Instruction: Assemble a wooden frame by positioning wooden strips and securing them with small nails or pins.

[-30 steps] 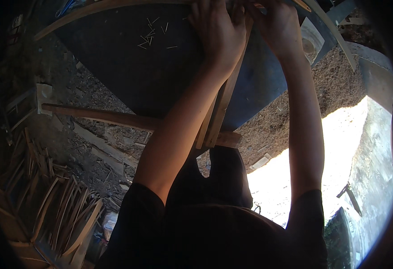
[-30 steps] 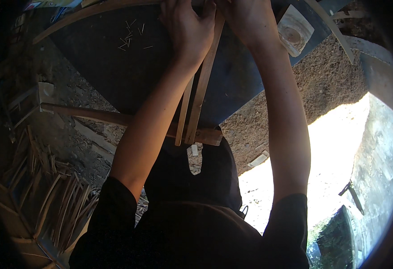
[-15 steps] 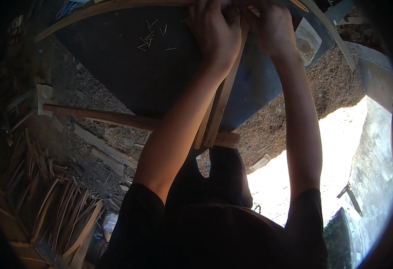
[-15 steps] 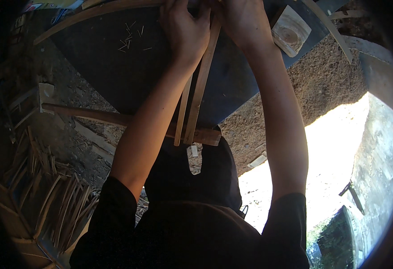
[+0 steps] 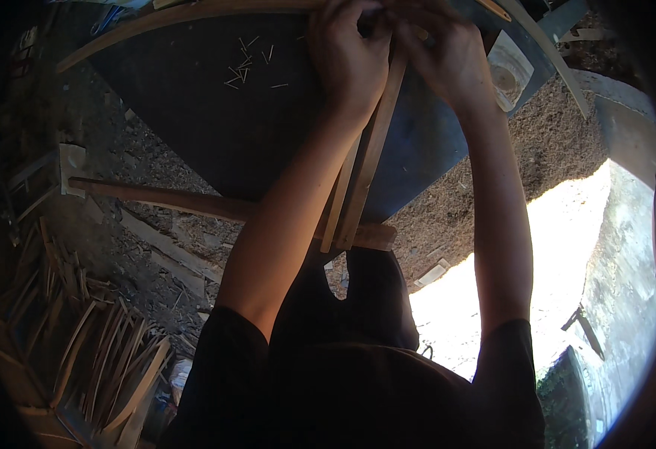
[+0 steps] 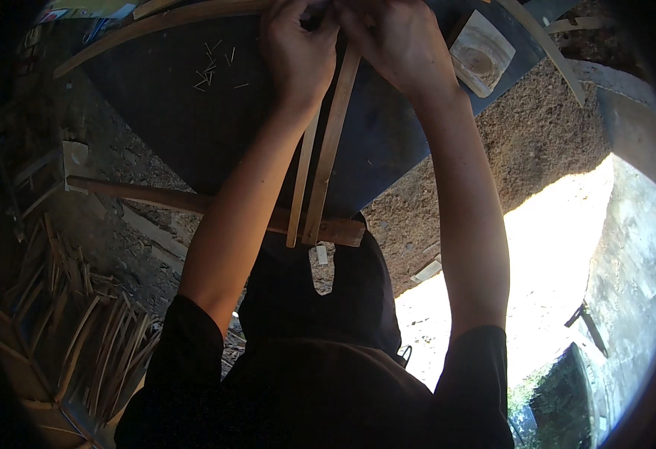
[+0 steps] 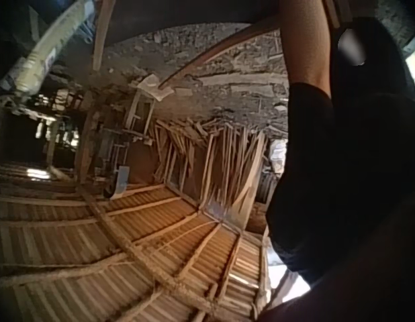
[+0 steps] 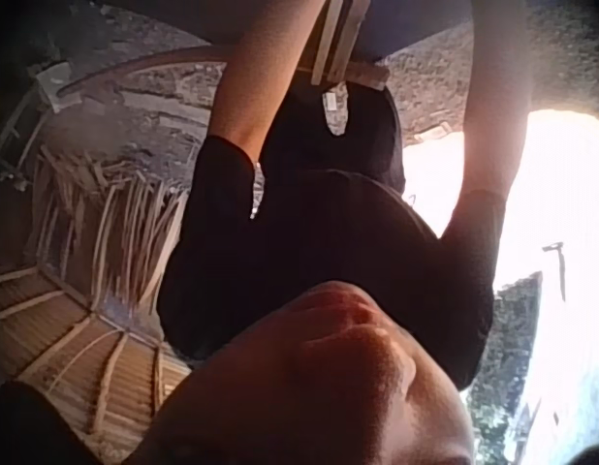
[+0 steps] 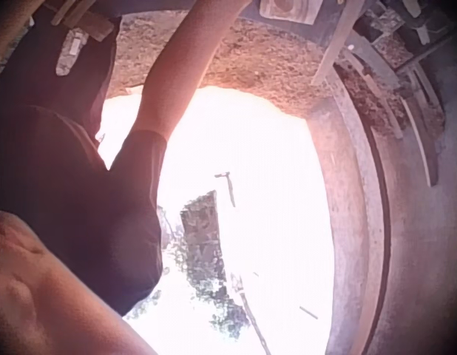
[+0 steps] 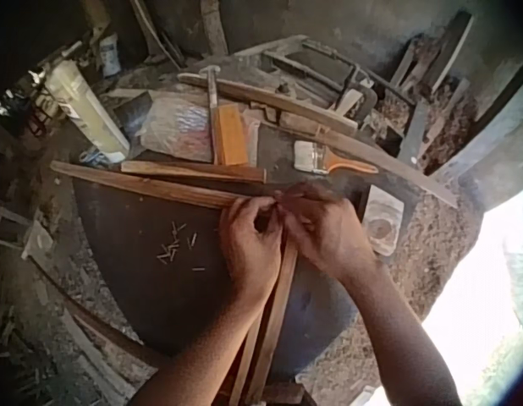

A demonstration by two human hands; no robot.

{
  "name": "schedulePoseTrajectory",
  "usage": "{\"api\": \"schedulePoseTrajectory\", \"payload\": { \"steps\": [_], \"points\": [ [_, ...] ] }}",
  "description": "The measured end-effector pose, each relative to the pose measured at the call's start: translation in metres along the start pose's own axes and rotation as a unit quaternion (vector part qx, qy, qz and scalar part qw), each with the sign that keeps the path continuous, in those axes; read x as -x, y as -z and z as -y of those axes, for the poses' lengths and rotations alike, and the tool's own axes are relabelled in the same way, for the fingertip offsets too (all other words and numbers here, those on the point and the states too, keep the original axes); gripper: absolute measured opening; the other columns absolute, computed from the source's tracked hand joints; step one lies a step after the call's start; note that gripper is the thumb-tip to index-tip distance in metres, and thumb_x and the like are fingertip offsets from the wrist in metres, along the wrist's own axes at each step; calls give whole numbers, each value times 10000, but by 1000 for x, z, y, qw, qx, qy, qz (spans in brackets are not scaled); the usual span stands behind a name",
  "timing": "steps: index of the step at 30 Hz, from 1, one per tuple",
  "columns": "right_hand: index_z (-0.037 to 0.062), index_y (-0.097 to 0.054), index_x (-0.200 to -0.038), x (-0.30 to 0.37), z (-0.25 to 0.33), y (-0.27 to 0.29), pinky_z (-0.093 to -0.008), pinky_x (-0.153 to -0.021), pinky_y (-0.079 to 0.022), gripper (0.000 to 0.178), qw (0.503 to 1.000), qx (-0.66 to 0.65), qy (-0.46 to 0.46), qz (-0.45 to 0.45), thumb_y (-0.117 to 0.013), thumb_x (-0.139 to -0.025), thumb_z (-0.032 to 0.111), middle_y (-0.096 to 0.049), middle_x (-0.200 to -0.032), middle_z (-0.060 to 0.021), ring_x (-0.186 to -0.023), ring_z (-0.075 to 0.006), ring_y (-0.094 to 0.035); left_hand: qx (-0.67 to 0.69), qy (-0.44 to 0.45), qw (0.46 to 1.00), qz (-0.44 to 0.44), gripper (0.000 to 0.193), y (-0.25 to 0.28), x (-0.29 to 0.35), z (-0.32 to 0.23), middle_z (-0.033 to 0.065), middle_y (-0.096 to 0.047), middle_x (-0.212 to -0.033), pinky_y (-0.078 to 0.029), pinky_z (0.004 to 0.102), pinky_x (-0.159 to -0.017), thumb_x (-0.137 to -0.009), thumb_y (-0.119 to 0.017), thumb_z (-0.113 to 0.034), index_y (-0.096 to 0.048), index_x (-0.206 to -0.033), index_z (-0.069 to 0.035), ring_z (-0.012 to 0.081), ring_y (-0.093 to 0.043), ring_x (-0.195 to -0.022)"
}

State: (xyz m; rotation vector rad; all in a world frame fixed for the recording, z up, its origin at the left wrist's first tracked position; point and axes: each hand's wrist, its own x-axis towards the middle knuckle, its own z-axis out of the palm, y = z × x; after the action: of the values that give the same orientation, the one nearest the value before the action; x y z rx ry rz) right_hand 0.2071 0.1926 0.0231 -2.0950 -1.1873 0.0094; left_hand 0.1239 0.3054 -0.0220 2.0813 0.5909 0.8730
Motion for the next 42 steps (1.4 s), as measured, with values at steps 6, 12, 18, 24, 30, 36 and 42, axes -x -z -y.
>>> {"api": "schedulePoseTrajectory", "payload": {
  "steps": [6, 12, 18, 24, 30, 36, 42],
  "points": [
    [-35, -750, -1129, 2, 3, 0, -442, -838, -581, 259, 999, -44, -25, -6, -646, -961, 133, -704, -1137, -215, -975, -401, -711, 26, -25, 999, 4, 103, 2, -2, 3, 132, -675, -907, -502, 440, -830, -877, -770, -60, -719, -940, 3, 350, -650, -909],
    [-2, -665, -1323, 14, 15, 7, -442, -890, -557, 384, 998, -18, -59, -18, -639, -962, 127, -651, -1225, -235, -1085, -413, -666, 35, -64, 997, -3, 95, 3, -3, 6, 127, -690, -887, -508, 428, -807, -885, -772, -64, -720, -916, 8, 338, -661, -884],
    [-74, -401, -1483, 71, -49, 19, -598, -1179, -202, 1076, 870, 140, -341, -328, -786, -794, 658, -349, -1472, -327, -1433, -430, -295, 28, -88, 996, -11, 99, 3, -5, 9, 127, -690, -871, -505, 429, -805, -908, -772, -79, -720, -894, 4, 334, -660, -859],
    [-130, -391, -1460, 90, -77, 22, -621, -1181, -219, 1244, 810, 110, -563, -121, -792, -686, 758, -297, -1477, -371, -1437, -488, -252, 29, -87, 996, -11, 108, 3, -4, 7, 128, -691, -888, -501, 435, -816, -905, -777, -86, -716, -901, 3, 346, -652, -883],
    [-88, -417, -1462, 92, -92, 23, -575, -1102, -385, 1193, 869, 90, -475, -102, -818, -666, 705, -447, -1408, -325, -1362, -456, -417, 26, -90, 995, -17, 113, 1, -3, 9, 126, -691, -893, -500, 446, -822, -902, -777, -94, -712, -895, -2, 351, -648, -886],
    [-22, -425, -1492, 77, -57, 28, -476, -979, -525, 1006, 933, 51, -324, -146, -881, -758, 494, -556, -1345, -264, -1116, -371, -660, 16, -95, 995, -27, 108, 0, -2, 8, 124, -693, -902, -504, 446, -830, -892, -779, -95, -715, -894, -7, 351, -647, -887],
    [-5, -454, -1512, 52, 17, 21, -385, -903, -595, 794, 966, 27, -156, -206, -846, -878, 268, -618, -1317, -218, -1093, -278, -698, 16, -95, 995, -23, 108, 3, -4, 7, 125, -690, -899, -508, 448, -835, -898, -774, -100, -719, -887, -7, 350, -647, -895]
  ]
}}
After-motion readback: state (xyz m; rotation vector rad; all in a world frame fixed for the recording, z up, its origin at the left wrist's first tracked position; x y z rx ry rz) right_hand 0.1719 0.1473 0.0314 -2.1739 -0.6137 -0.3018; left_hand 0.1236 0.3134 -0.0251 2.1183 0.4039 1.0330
